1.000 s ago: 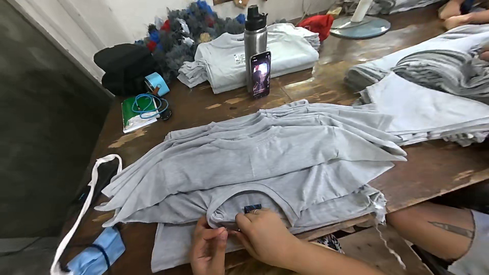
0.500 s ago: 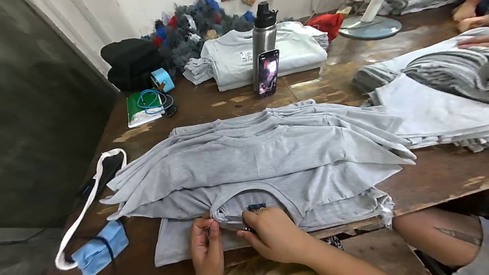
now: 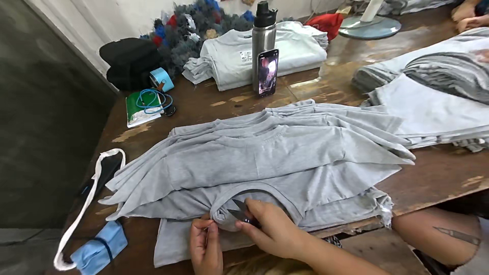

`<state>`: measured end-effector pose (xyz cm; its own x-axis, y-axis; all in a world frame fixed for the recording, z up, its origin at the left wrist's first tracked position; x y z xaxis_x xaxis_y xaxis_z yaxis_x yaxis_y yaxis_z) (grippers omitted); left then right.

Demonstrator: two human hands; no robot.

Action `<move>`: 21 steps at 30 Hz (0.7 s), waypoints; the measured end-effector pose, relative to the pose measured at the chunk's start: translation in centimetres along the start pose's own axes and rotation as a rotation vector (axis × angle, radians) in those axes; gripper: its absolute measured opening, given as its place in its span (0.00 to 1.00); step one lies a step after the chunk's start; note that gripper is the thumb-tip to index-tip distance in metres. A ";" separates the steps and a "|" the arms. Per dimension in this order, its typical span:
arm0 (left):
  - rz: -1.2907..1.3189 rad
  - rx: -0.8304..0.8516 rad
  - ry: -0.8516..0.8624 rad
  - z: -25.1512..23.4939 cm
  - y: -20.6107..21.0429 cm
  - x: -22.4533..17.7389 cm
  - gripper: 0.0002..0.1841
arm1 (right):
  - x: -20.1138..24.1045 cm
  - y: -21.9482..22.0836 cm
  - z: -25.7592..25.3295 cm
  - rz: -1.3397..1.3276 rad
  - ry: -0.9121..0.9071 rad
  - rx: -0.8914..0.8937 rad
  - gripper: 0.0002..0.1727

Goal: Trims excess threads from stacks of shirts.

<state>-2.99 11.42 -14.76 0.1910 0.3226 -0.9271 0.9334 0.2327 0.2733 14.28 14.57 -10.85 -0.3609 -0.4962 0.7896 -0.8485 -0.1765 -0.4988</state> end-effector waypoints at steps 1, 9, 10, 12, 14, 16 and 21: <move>-0.011 0.005 0.005 0.0 0.0 0.0 0.02 | 0.3 0.0 -0.3 -0.020 -0.026 -0.060 0.18; -0.057 0.028 0.053 0.3 -0.1 -0.2 0.04 | 1.1 0.6 -1.1 -0.124 -0.203 -0.208 0.04; -0.041 0.030 0.056 0.3 -0.1 -0.2 0.04 | 1.0 0.2 -0.8 -0.248 -0.197 -0.169 0.05; -0.009 0.039 0.056 0.2 -0.2 0.0 0.03 | 0.8 -0.6 -0.4 -0.529 -0.194 -0.058 0.08; -0.014 0.042 0.056 0.2 -0.3 0.1 0.02 | 0.5 -1.1 -0.1 -0.582 -0.175 -0.026 0.08; -0.096 0.026 0.083 0.4 -0.1 -0.3 0.04 | 0.0 -1.0 -0.1 -0.450 -0.131 -0.051 0.10; -0.529 0.189 0.420 1.3 0.7 -3.6 0.04 | -0.2 2.1 -0.6 -0.641 -0.006 0.040 0.14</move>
<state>-2.61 9.17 -11.53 -0.4014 0.5462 -0.7352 0.9128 0.3050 -0.2717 12.35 14.87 -11.85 0.2150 -0.2863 0.9337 -0.8800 -0.4714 0.0581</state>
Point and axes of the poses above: each hand's wrist, its own z-axis away from the middle knuckle, its own y-axis out of the palm, x = y × z, the point moved 5 cm from there along -z, towards the middle knuckle, and after that the axes turned 3 degrees about -x, right-handed, at the moved point
